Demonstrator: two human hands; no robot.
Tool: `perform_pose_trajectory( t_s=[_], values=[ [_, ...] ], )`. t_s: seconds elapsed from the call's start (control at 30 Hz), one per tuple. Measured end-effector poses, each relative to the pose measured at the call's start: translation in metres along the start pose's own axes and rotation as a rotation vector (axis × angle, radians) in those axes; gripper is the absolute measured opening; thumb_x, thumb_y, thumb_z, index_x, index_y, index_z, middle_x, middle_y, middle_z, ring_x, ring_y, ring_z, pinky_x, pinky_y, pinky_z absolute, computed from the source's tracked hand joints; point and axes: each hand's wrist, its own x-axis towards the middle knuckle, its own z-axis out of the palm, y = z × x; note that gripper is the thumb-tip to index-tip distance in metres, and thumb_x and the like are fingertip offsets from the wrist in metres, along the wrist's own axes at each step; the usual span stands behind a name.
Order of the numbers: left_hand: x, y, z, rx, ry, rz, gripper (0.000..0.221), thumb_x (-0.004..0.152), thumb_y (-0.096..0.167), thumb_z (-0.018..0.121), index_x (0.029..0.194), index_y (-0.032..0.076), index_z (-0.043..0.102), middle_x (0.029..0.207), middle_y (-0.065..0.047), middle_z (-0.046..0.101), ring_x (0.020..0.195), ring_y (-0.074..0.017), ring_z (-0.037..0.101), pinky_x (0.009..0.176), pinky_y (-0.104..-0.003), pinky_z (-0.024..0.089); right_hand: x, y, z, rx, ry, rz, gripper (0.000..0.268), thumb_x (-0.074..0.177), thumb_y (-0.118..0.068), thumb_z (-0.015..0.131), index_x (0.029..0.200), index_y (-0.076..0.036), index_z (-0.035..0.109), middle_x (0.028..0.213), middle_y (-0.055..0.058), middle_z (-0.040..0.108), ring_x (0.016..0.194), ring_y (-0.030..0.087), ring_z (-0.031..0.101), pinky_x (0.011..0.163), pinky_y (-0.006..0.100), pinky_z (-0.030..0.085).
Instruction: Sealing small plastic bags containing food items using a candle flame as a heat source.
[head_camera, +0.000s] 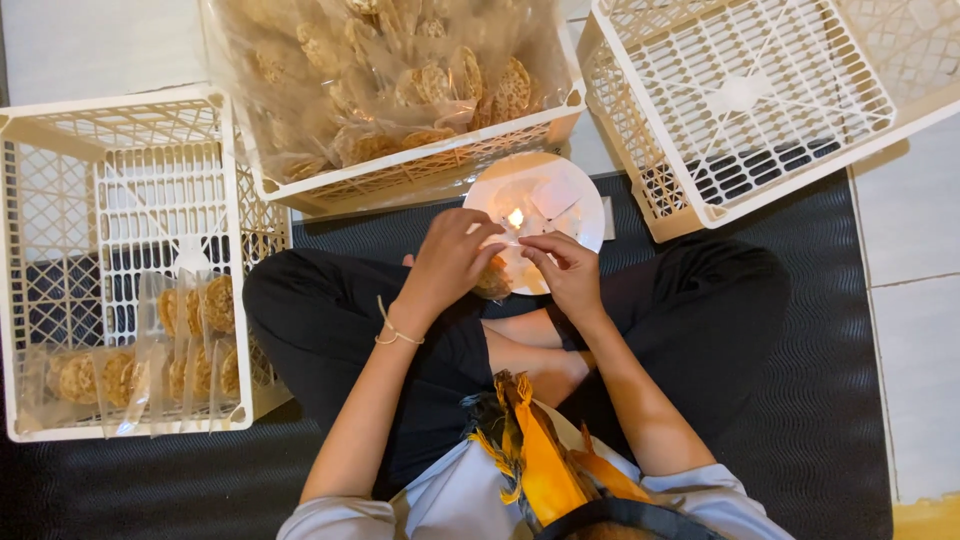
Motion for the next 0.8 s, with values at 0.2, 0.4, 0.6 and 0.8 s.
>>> perform_pose_trajectory(
  t_s=[0.2,0.4,0.6,0.8],
  values=[
    [0.018,0.006,0.011,0.068,-0.060,0.107,0.018,0.104,0.017,0.060,0.090,0.008,0.067,0.078,-0.003,0.052,0.073,-0.0221,0.056,0.066,-0.033,0.043,0.003,-0.002,-0.003,0.013,0.002,0.034,0.021,0.091,0.004,0.076,0.111,-0.001,0.079,0.087,0.014,0.074,0.087,0.019,0.071,0.081,0.035,0.057],
    [0.020,0.005,0.011,0.103,-0.079,0.137,0.016,0.102,0.013,0.055,0.088,0.010,0.061,0.077,-0.002,0.049,0.073,-0.0220,0.056,0.065,-0.033,0.045,0.001,0.001,-0.006,0.035,-0.001,0.116,0.018,0.098,-0.002,0.069,0.114,-0.001,0.078,0.084,0.015,0.075,0.084,0.017,0.071,0.085,0.036,0.058],
    [0.015,0.001,0.016,0.138,-0.054,0.121,0.019,0.104,0.014,0.054,0.086,0.011,0.059,0.077,0.000,0.047,0.073,-0.0196,0.056,0.063,-0.029,0.046,0.002,-0.014,-0.009,0.109,-0.036,0.175,0.026,0.108,-0.012,0.054,0.126,0.000,0.069,0.092,0.016,0.075,0.090,0.017,0.067,0.091,0.037,0.054],
    [0.013,-0.001,0.010,0.104,-0.073,0.112,0.017,0.104,0.014,0.053,0.088,0.011,0.059,0.077,-0.001,0.048,0.075,-0.0206,0.057,0.064,-0.030,0.047,-0.003,-0.009,-0.006,0.175,-0.048,0.253,0.032,0.099,-0.008,0.067,0.130,-0.001,0.067,0.096,0.013,0.075,0.091,0.014,0.068,0.092,0.033,0.055]
  ],
)
